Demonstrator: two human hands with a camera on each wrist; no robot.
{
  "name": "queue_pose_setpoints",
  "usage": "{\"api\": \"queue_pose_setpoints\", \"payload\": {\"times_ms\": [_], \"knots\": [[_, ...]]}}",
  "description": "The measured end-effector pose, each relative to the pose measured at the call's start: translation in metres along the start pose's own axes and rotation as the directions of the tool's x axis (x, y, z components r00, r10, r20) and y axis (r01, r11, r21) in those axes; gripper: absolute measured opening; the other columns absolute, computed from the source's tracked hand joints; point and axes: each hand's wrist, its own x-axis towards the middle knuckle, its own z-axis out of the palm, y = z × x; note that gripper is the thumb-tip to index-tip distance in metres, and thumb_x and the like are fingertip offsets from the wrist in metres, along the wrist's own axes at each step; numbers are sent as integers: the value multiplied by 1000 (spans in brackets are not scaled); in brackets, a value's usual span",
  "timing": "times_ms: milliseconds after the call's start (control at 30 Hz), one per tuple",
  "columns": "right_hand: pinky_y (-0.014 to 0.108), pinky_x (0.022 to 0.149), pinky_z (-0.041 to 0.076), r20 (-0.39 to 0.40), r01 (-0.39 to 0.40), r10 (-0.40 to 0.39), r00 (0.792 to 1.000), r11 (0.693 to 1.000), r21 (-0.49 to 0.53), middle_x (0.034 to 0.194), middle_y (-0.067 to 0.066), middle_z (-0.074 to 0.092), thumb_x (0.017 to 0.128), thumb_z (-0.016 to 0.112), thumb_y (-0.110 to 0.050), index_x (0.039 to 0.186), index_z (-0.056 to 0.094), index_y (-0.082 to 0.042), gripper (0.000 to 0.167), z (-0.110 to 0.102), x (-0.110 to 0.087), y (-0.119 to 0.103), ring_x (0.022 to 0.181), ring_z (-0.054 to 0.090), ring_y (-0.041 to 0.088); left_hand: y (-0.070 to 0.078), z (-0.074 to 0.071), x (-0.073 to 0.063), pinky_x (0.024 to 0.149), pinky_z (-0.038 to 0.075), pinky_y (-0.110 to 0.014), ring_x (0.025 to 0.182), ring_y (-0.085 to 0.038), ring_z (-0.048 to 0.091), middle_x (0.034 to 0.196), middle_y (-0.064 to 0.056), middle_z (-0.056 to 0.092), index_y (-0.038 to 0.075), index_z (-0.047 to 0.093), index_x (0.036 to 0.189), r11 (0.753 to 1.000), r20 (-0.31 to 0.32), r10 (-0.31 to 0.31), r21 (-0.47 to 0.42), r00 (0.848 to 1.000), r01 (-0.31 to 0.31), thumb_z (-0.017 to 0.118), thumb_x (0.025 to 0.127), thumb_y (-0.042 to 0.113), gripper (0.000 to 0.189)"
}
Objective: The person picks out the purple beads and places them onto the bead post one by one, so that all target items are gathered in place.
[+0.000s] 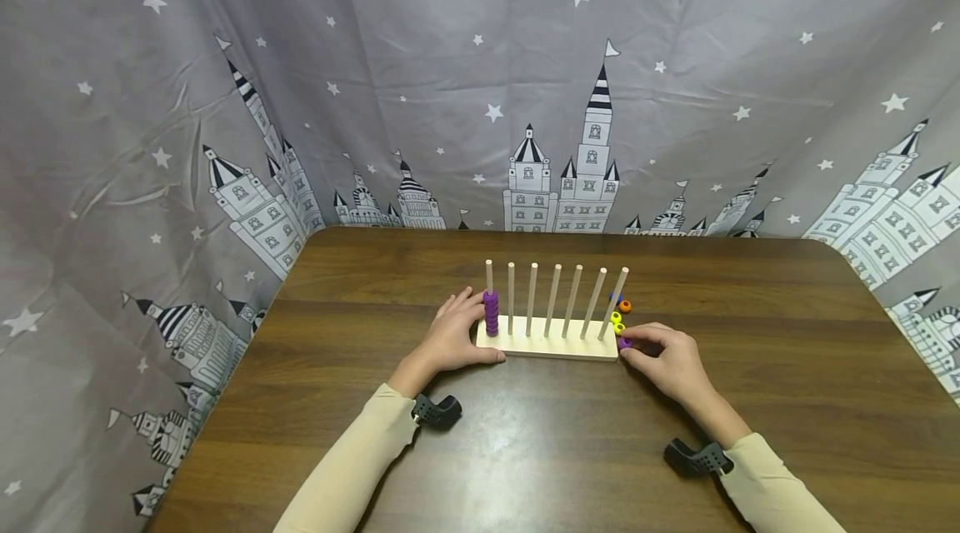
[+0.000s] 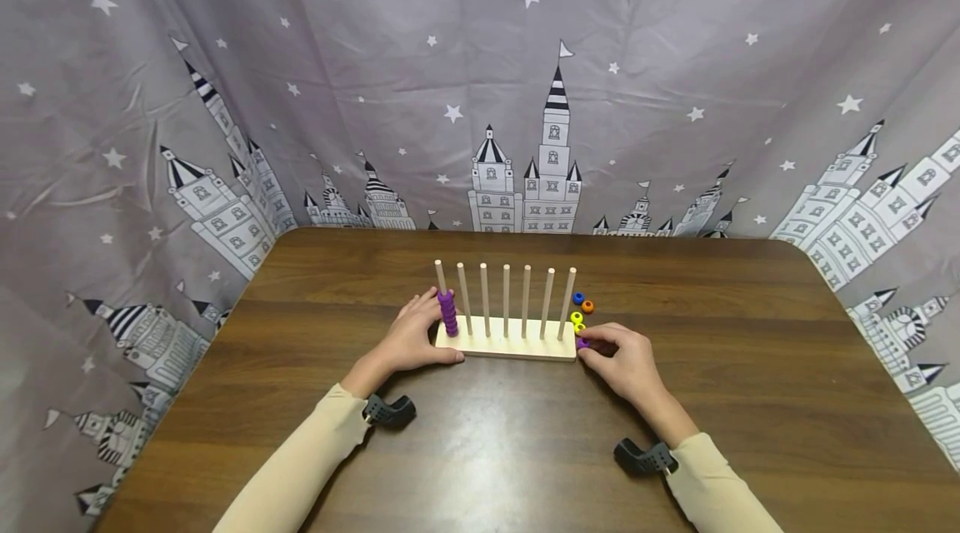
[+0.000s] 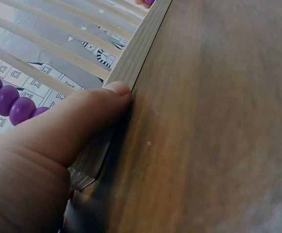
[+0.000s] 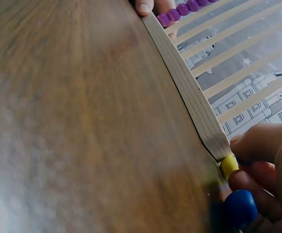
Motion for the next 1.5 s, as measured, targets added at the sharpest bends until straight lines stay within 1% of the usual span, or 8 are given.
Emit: {"api": "queue_pose_setpoints", "payload": {"times_ms": [133,333,467,633,867,1033,1333,1500], "knots": [[6,63,49,-18,-8,8,1000,1000,5,88,11,77,73,82,7,91,79,-3,21,-1,0,0,74,57,-11,0,0,0,129,12,-61,157,-40,23,162,-14,42,11,65,134,1000,0,-2,0,1000,2,85,72,48,75],[5,65,49,-21,-31,31,999,1000,0,91,11,77,74,81,7,93,79,-4,22,-1,0,1,75,60,-8,1,0,-1,129,12,-61,157,-40,23,162,-14,42,11,65,134,1000,2,-5,-5,1000,5,85,72,47,75],[5,65,49,-28,-25,25,999,1000,-3,92,11,77,75,81,7,93,79,-4,21,-1,1,1,76,59,-8,1,-1,-1,129,12,-61,157,-40,23,162,-14,41,11,65,134,1000,3,-6,-6,1000,6,85,72,47,75],[5,65,49,-44,-10,10,999,1000,9,91,13,77,74,81,8,93,79,-2,21,-3,4,-1,75,59,-8,1,-1,0,129,12,-61,157,-39,23,162,-14,41,11,65,135,1000,4,-7,-2,1000,7,85,72,47,76],[4,65,47,-40,-34,33,999,999,-16,94,12,79,76,81,4,94,80,-4,20,-8,10,-4,75,59,-8,1,-1,0,129,13,-61,157,-40,23,162,-15,42,11,64,135,1000,-2,-4,2,1000,4,85,72,48,76],[7,64,49,-19,-44,44,999,999,8,96,14,78,78,80,4,95,79,-2,19,-11,13,-6,76,58,-8,2,-1,-1,129,13,-61,157,-40,23,162,-14,42,10,64,136,1000,3,-5,2,1000,5,84,72,49,77],[6,66,52,26,-59,58,998,996,70,99,20,77,79,80,5,98,78,2,20,-23,24,-14,76,59,-11,2,-1,0,128,13,-62,157,-40,23,162,-14,41,10,64,136,1000,4,-9,1,1000,9,85,72,48,77],[9,64,51,70,-89,84,994,994,67,100,20,78,80,80,4,102,78,4,22,-31,32,-21,74,59,-9,1,-1,0,129,13,-61,157,-39,23,162,-14,41,11,64,136,1000,6,-11,2,1000,11,85,72,48,76]]}}
